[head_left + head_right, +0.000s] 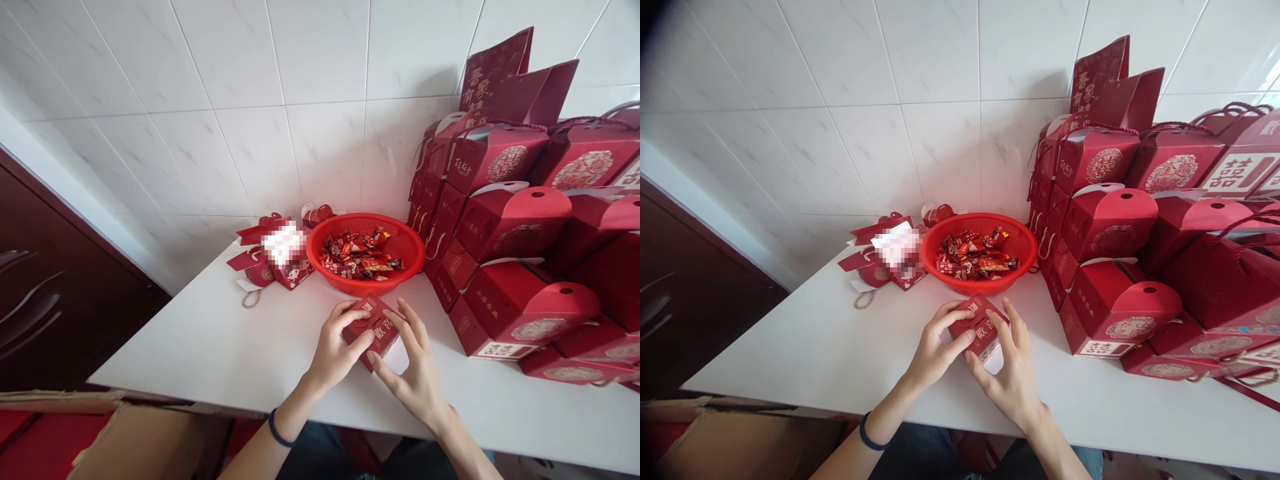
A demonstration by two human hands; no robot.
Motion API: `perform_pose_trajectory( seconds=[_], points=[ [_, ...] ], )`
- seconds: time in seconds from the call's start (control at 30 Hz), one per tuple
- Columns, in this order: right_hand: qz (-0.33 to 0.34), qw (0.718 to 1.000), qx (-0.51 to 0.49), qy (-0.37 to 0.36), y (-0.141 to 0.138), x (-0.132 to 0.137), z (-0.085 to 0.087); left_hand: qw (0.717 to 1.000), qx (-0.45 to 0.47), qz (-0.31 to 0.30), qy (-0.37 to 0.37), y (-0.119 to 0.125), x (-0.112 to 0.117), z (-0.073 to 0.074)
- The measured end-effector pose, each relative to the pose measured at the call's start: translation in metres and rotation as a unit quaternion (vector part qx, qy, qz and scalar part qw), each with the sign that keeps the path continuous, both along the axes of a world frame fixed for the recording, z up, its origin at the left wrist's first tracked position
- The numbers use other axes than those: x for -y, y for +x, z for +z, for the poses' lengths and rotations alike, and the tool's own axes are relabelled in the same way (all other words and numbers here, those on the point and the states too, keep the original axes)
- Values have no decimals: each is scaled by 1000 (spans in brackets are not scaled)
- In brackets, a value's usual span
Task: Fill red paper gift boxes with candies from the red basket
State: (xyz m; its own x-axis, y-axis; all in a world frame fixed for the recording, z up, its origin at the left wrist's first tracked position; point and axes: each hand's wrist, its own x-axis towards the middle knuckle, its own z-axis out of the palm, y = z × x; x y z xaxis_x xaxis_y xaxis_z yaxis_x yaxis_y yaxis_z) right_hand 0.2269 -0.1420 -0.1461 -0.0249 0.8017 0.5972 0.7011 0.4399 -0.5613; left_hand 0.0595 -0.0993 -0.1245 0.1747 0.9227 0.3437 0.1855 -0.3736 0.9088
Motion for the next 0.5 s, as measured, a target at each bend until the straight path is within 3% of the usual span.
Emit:
perform_pose_trajectory(
  seconds=[0.17, 0.5],
  points=[
    [-16, 1000, 3, -15, -1, 3, 0, 999, -28, 25, 5, 2, 2, 6],
    [-16, 999, 22, -32, 3, -5, 1, 999, -10, -3, -50, 5, -16, 9]
  ],
)
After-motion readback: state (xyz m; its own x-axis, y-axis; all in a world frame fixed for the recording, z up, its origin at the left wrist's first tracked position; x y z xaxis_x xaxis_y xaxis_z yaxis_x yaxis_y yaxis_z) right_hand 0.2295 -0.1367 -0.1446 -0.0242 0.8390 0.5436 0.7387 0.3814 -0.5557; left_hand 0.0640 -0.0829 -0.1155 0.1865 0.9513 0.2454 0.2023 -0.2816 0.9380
